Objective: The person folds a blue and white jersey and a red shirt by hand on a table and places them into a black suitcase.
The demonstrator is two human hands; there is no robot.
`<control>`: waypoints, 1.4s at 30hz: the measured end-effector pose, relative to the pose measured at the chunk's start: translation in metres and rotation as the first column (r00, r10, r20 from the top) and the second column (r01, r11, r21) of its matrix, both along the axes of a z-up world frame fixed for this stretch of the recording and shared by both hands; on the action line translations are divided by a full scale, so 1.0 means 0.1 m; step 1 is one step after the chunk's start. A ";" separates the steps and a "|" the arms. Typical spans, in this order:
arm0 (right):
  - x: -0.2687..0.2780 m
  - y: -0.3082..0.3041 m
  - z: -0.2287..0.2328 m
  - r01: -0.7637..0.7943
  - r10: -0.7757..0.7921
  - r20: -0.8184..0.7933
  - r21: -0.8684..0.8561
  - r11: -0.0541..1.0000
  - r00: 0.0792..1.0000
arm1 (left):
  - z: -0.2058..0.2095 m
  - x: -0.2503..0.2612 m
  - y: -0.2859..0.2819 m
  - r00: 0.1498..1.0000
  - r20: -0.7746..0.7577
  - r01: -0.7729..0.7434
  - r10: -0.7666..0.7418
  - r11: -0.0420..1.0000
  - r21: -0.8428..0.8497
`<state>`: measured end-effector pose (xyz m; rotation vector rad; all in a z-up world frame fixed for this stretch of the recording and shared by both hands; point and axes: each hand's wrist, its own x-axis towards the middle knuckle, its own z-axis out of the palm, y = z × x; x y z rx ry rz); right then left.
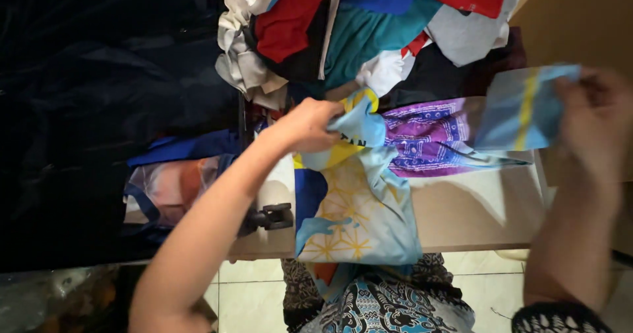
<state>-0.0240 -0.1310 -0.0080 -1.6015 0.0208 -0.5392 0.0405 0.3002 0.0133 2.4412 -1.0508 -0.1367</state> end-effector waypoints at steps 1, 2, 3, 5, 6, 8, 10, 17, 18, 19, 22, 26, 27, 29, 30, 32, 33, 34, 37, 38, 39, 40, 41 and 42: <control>-0.01 -0.06 0.06 0.025 -0.025 -0.009 -0.011 1.000 1.000 | 0.04 0.05 0.05 0.997 -0.069 -0.050 0.044 0.996 -0.080; -0.03 -0.10 0.11 0.051 -0.051 -0.014 -0.019 0.999 0.999 | 0.07 0.09 0.08 0.986 -0.142 -0.105 0.083 0.982 -0.156; -0.06 -0.12 0.15 0.071 -0.071 -0.018 -0.018 0.997 0.997 | 0.10 0.13 0.11 0.987 -0.143 -0.102 0.079 0.982 -0.160; -0.09 -0.13 0.20 0.102 -0.102 -0.025 -0.013 0.995 0.994 | 0.16 0.19 0.13 0.959 -0.110 -0.272 0.260 0.957 -0.104; -0.09 -0.15 0.23 0.114 -0.114 -0.027 -0.012 0.993 0.993 | 0.19 0.21 0.15 0.960 -0.115 -0.268 0.256 0.958 -0.106; -0.10 -0.18 0.27 0.138 -0.138 -0.033 -0.008 0.990 0.990 | 0.25 0.23 0.20 0.936 0.012 -0.329 0.352 0.886 -0.327; -0.12 -0.21 0.30 0.160 -0.160 -0.037 -0.006 0.987 0.986 | 0.29 0.27 0.26 0.908 0.080 -0.360 0.412 0.862 -0.356; -0.10 -0.18 0.37 0.192 -0.191 -0.039 0.020 0.981 0.981 | 0.29 0.35 0.19 0.772 0.397 -0.372 0.497 0.859 -0.352; -0.10 -0.20 0.39 0.196 -0.195 -0.039 0.022 0.980 0.980 | 0.30 0.34 0.16 0.774 0.399 -0.365 0.491 0.862 -0.353; -0.09 -0.22 0.41 0.202 -0.201 -0.036 0.026 0.979 0.979 | 0.33 0.31 0.13 0.780 0.430 -0.343 0.455 0.885 -0.315; -0.08 -0.27 0.44 0.215 -0.213 -0.039 0.034 0.976 0.976 | 0.37 0.21 0.02 0.782 0.505 -0.274 0.365 0.929 -0.249; -0.08 -0.29 0.48 0.232 -0.230 -0.049 0.041 0.972 0.972 | 0.29 0.15 -0.06 0.890 0.395 -0.149 0.228 0.964 -0.221; -0.08 -0.29 0.48 0.231 -0.229 -0.054 0.040 0.972 0.972 | 0.26 0.16 -0.07 0.891 0.394 -0.148 0.227 0.964 -0.221; -0.06 -0.27 0.48 0.234 -0.230 -0.071 0.047 0.971 0.971 | 0.20 0.17 -0.07 0.983 0.109 -0.133 0.147 0.983 -0.125; -0.05 -0.25 0.48 0.235 -0.231 -0.080 0.053 0.970 0.970 | 0.18 0.17 -0.06 0.983 0.108 -0.134 0.148 0.983 -0.125; -0.02 -0.17 0.44 0.210 -0.201 -0.114 0.071 0.975 0.973 | 0.12 0.15 -0.06 0.997 -0.003 -0.078 0.079 0.991 -0.112; 0.02 -0.11 0.41 0.182 -0.171 -0.124 0.078 0.980 0.977 | 0.08 0.15 -0.08 0.997 -0.003 -0.081 0.081 0.990 -0.113; 0.04 -0.03 0.36 0.157 -0.146 -0.126 0.085 0.984 0.981 | 0.03 0.14 -0.10 0.991 0.085 -0.093 0.100 0.992 -0.086; 0.14 0.35 0.25 -0.032 0.042 -0.069 0.144 0.989 0.997 | -0.11 0.17 -0.14 0.982 0.111 -0.159 0.155 0.987 0.029; 0.18 0.50 0.22 -0.043 0.061 -0.100 0.167 0.985 0.993 | -0.16 0.19 -0.13 0.979 0.052 -0.203 0.198 0.971 0.124; 0.20 0.64 0.21 -0.052 0.078 -0.132 0.189 0.981 0.988 | -0.19 0.19 -0.12 0.979 0.050 -0.202 0.198 0.972 0.122; 0.20 0.78 0.21 -0.092 0.113 -0.161 0.131 0.987 0.980 | -0.21 0.19 -0.11 0.977 0.105 -0.199 0.185 0.970 0.142; 0.19 0.90 0.21 -0.132 0.145 -0.191 0.076 0.988 0.971 | -0.22 0.19 -0.09 0.972 0.161 -0.195 0.169 0.967 0.163; 0.18 1.01 0.20 -0.131 0.143 -0.191 0.075 0.989 0.971 | -0.22 0.20 -0.07 0.973 0.161 -0.194 0.168 0.968 0.162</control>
